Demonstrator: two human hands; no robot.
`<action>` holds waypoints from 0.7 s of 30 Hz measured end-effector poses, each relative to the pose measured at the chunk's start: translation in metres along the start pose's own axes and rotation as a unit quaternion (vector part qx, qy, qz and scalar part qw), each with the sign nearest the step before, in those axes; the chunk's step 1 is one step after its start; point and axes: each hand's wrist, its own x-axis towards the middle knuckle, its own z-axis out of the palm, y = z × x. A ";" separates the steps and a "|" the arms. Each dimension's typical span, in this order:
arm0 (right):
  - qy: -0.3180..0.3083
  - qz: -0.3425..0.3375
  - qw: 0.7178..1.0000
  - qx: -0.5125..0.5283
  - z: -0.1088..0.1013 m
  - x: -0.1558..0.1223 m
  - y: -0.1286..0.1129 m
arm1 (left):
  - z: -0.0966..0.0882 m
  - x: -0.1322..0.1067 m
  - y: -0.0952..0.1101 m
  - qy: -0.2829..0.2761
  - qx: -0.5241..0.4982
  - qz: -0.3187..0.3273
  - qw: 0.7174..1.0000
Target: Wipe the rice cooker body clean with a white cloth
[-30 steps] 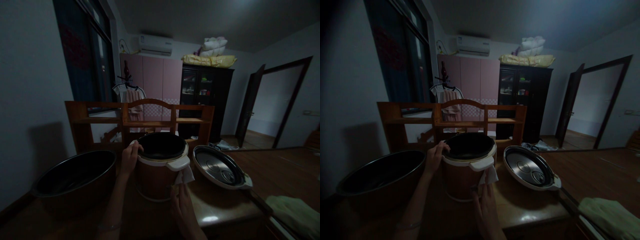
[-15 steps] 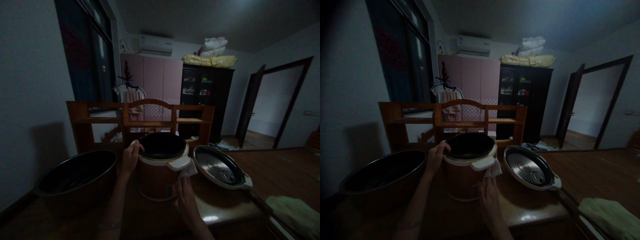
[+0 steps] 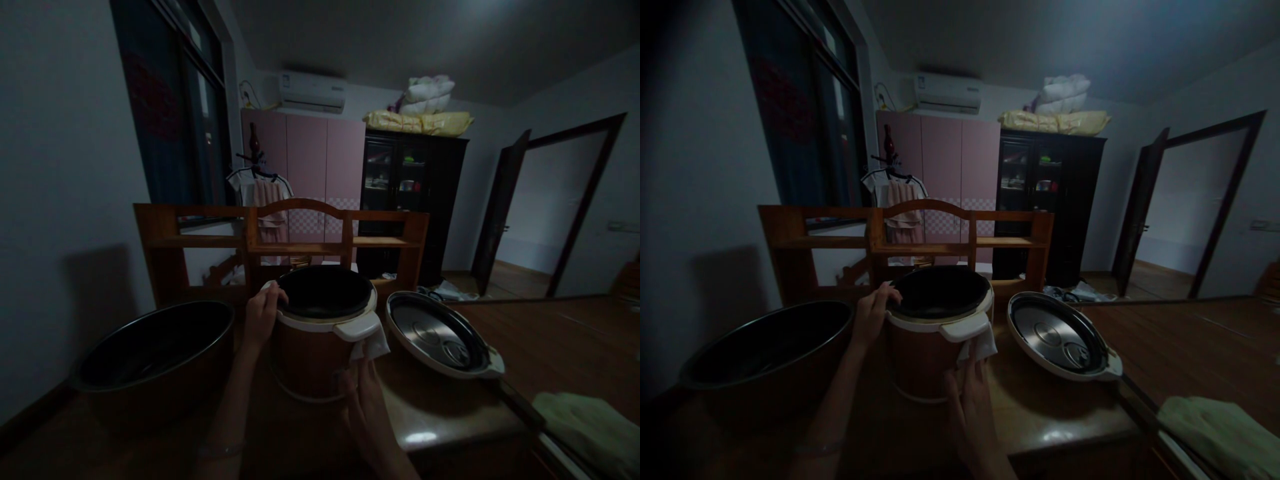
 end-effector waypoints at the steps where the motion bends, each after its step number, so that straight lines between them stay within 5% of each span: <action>1: -0.005 0.001 1.000 0.001 0.002 -0.001 0.002 | 0.000 0.000 0.000 0.001 -0.003 0.001 1.000; 21: -0.081 -0.005 0.994 -0.074 0.018 -0.035 0.024 | 0.000 0.000 -0.002 0.002 -0.001 -0.020 1.000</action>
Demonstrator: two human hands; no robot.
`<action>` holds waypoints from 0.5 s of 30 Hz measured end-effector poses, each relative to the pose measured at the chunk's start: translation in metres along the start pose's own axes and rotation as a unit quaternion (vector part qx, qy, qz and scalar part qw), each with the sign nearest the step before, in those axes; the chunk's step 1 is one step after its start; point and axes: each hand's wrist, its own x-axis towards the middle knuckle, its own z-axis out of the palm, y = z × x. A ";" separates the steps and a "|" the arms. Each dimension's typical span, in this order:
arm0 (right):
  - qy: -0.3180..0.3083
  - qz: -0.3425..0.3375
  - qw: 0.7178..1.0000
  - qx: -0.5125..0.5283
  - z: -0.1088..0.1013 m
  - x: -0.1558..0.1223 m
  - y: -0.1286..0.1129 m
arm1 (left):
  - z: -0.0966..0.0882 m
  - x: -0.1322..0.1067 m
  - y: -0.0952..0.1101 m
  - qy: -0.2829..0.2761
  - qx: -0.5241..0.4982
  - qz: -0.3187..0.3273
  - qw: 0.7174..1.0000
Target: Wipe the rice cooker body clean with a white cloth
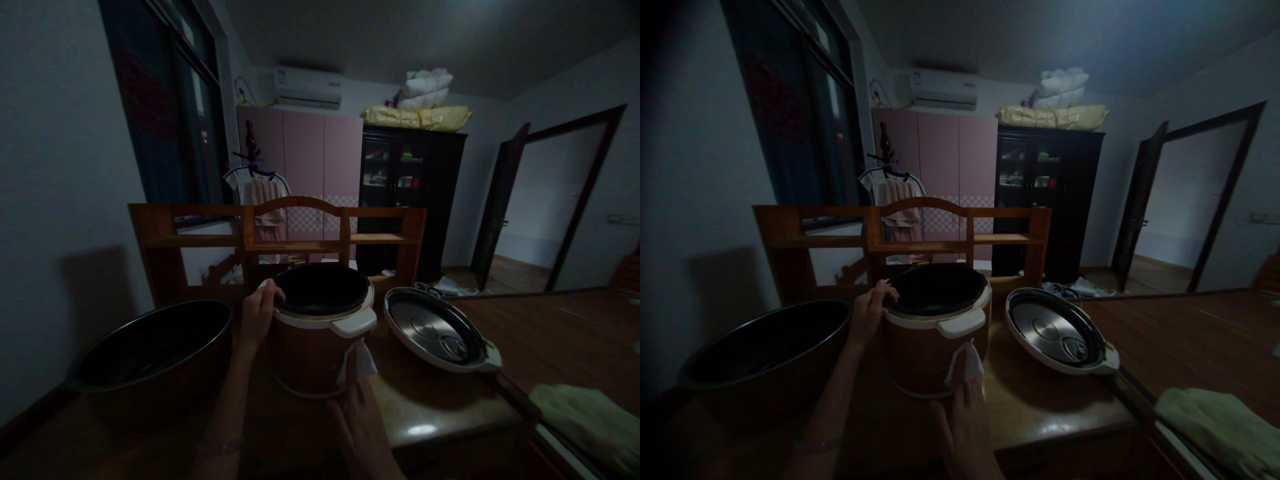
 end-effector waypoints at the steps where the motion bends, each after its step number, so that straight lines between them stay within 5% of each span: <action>1: 0.009 0.014 1.000 0.017 -0.002 0.001 0.001 | 0.000 0.000 0.000 0.001 -0.001 0.002 1.000; 8: 0.030 0.119 0.980 0.158 -0.017 0.019 0.011 | 0.000 0.001 0.000 -0.002 -0.007 0.008 1.000; 15: 0.039 0.242 0.947 0.207 -0.008 0.019 0.035 | 0.000 -0.001 0.002 0.000 -0.002 0.004 1.000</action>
